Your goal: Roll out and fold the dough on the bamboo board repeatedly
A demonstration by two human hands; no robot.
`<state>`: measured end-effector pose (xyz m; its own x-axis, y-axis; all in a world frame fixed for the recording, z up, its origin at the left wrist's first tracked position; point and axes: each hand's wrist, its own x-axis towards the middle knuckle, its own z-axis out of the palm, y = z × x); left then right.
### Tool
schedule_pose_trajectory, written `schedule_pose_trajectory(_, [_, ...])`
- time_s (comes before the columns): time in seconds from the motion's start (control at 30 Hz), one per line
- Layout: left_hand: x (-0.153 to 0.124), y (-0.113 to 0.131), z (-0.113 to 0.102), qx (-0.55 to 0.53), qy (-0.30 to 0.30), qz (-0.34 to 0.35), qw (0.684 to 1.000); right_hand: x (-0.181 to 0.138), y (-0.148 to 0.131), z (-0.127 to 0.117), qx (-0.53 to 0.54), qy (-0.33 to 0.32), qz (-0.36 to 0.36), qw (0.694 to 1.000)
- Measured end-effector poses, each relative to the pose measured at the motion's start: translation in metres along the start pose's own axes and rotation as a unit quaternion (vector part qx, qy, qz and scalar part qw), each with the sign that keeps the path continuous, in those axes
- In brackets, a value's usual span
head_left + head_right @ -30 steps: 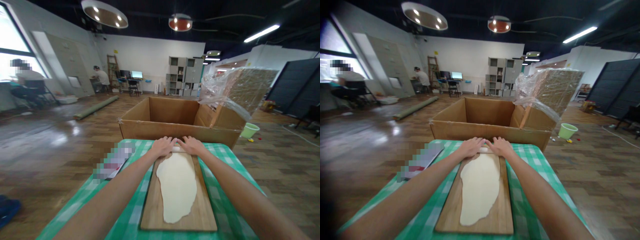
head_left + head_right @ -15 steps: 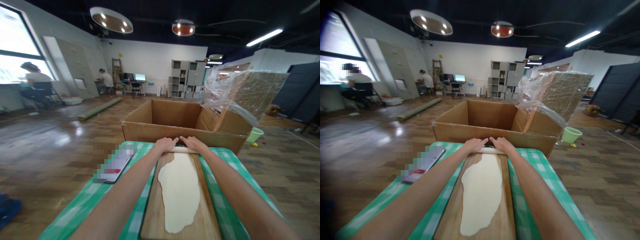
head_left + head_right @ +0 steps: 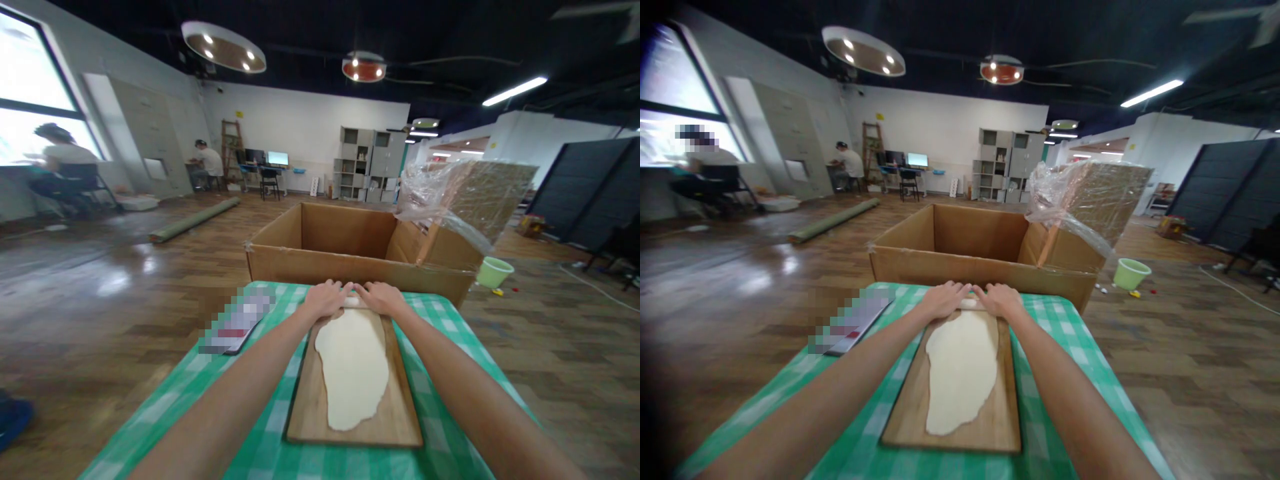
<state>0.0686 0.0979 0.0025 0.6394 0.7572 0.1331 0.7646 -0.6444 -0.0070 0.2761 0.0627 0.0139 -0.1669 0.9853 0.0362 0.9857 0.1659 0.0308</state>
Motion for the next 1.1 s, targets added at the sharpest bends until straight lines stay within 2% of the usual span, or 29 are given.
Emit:
schedule_pose_trajectory(0.1, [-0.013,0.007,0.000,0.004,0.021,0.001,1.000,-0.017,-0.010,-0.002,0.010,0.018,0.027,0.999])
schedule_pose_trajectory(0.27, [-0.033,0.022,0.002,0.000,0.071,-0.034,0.997,-0.042,-0.025,0.001,0.027,0.046,0.058,0.997])
schedule_pose_trajectory(0.43, [-0.064,0.039,0.002,-0.007,0.118,-0.041,0.992,-0.073,-0.037,0.007,0.040,0.081,0.083,0.992])
schedule_pose_trajectory(0.57, [-0.091,0.050,-0.003,-0.005,0.159,-0.030,0.987,-0.101,-0.042,0.012,0.044,0.107,0.058,0.992])
schedule_pose_trajectory(0.9, [-0.142,0.068,-0.012,-0.043,0.148,-0.009,0.988,-0.163,-0.049,0.029,0.039,0.120,-0.005,0.992])
schedule_pose_trajectory(1.0, [-0.144,0.066,-0.013,-0.047,0.139,-0.009,0.989,-0.166,-0.046,0.027,0.046,0.116,-0.019,0.992])
schedule_pose_trajectory(1.1, [-0.132,0.059,-0.010,-0.040,0.136,-0.002,0.990,-0.151,-0.038,0.020,0.053,0.101,-0.026,0.993])
